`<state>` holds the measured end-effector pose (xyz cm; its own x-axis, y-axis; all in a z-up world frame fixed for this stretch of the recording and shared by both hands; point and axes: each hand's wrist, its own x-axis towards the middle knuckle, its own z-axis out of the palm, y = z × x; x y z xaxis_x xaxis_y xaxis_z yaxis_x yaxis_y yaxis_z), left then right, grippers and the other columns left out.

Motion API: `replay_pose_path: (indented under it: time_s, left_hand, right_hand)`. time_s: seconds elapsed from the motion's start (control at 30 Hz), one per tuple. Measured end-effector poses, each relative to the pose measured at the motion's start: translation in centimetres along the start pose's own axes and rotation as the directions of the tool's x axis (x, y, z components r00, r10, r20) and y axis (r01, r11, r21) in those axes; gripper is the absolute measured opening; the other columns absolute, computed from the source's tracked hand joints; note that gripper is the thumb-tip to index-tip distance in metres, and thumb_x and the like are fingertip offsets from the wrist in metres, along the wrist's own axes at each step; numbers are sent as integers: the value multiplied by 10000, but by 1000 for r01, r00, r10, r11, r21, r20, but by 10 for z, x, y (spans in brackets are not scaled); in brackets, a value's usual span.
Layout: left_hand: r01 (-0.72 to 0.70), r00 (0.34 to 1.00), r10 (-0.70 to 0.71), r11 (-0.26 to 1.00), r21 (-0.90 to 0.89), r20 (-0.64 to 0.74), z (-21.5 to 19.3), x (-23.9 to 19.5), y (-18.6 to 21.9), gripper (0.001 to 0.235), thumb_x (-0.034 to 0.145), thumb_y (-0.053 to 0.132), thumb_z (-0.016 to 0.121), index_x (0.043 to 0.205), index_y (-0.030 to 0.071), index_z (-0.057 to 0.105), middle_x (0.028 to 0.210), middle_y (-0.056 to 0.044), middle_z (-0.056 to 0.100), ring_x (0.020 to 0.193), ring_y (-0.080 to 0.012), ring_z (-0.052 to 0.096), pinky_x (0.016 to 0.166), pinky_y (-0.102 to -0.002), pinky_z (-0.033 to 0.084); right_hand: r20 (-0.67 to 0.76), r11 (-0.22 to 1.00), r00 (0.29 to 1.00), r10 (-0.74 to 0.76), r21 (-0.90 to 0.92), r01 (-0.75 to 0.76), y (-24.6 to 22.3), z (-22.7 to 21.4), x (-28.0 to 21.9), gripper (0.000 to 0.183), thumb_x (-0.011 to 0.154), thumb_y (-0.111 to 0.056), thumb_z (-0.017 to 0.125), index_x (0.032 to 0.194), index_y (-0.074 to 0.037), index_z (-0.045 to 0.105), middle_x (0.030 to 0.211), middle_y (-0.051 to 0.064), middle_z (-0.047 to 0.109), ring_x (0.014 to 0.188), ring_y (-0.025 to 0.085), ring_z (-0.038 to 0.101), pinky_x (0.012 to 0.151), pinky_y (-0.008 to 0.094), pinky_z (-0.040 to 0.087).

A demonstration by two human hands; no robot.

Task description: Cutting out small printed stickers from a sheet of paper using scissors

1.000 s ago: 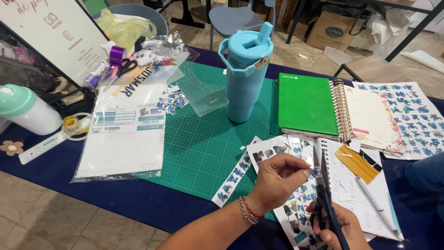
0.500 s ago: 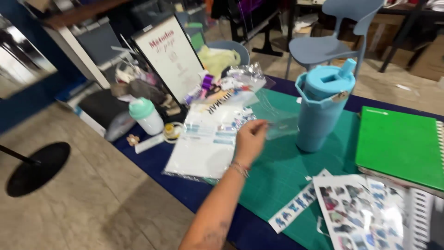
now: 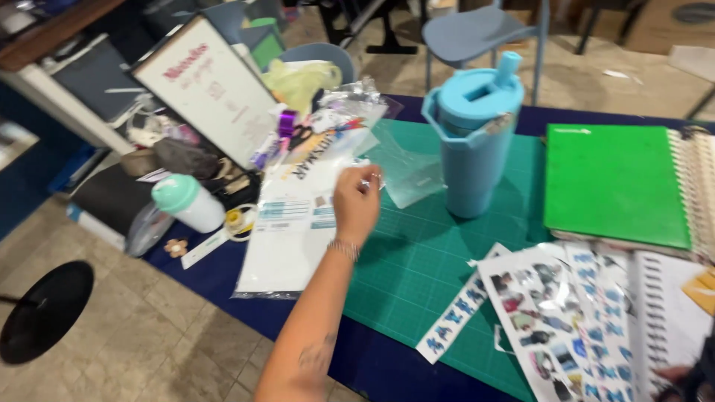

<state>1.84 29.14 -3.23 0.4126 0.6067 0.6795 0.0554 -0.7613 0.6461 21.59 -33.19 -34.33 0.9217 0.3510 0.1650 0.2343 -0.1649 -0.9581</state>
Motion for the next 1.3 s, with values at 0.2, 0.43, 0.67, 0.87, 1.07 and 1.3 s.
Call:
replay_pose_path:
  time_s: [0.2, 0.43, 0.67, 0.87, 1.07, 1.3]
  left_hand:
    - [-358, 672, 595, 781, -511, 440, 28, -102, 145, 156, 977, 84, 735, 1126, 126, 722, 1035, -47, 751, 926, -272, 739, 926, -409, 575]
    - [-446, 357, 466, 846, -290, 810, 81, -158, 211, 493, 752, 471, 793, 1011, 79, 643, 1056, -163, 625, 941, -380, 614, 749, -536, 479]
    - [-315, 368, 109, 949, 14, 924, 118, -172, 209, 612, 592, 585, 864, 972, 149, 666, 1018, -114, 667, 1019, -332, 612, 851, -444, 485]
    - [312, 617, 78, 889, -335, 783, 121, -181, 191, 383, 827, 241, 783, 1126, 160, 558, 886, -35, 674, 811, -150, 650, 733, -323, 513]
    - [479, 778, 28, 619, -622, 627, 88, -166, 216, 246, 930, 79, 754, 1169, 61, 696, 1018, -24, 700, 852, -67, 620, 764, -210, 549]
    - [342, 739, 292, 614, -711, 608, 46, -152, 235, 316, 913, -1, 745, 1212, 83, 689, 1173, -104, 665, 653, -67, 565, 553, -207, 478]
  right_hand:
    - [-38, 996, 996, 84, 40, -83, -324, 69, -55, 467, 1015, -193, 548, 1421, 33, 594, 910, 185, 688, 729, 243, 582, 693, 322, 402]
    - [-58, 973, 992, -111, -210, 97, -331, 54, -38, 232, 1046, -191, 609, 963, 1, 712, 1280, 95, 699, 900, 197, 648, 892, 332, 483]
    - [-33, 991, 999, 17, -134, -22, -343, 57, -37, 363, 973, -234, 660, 1299, -73, 658, 818, 93, 741, 747, 177, 675, 785, 323, 529]
    - [119, 923, 956, 268, -318, -219, -352, 23, -18, 433, 845, -354, 722, 1245, -203, 786, 776, 80, 758, 735, 192, 686, 775, 318, 526]
    - [356, 863, 836, 418, -442, -243, -285, -33, 15, 824, 631, -357, 977, 1414, -386, 722, 1196, -69, 836, 1061, 96, 845, 1049, 240, 552]
    - [535, 840, 733, 420, -535, -91, -258, -44, 13, 970, 428, -699, 947, 1341, -406, 795, 1110, -195, 964, 985, -27, 910, 965, 167, 655]
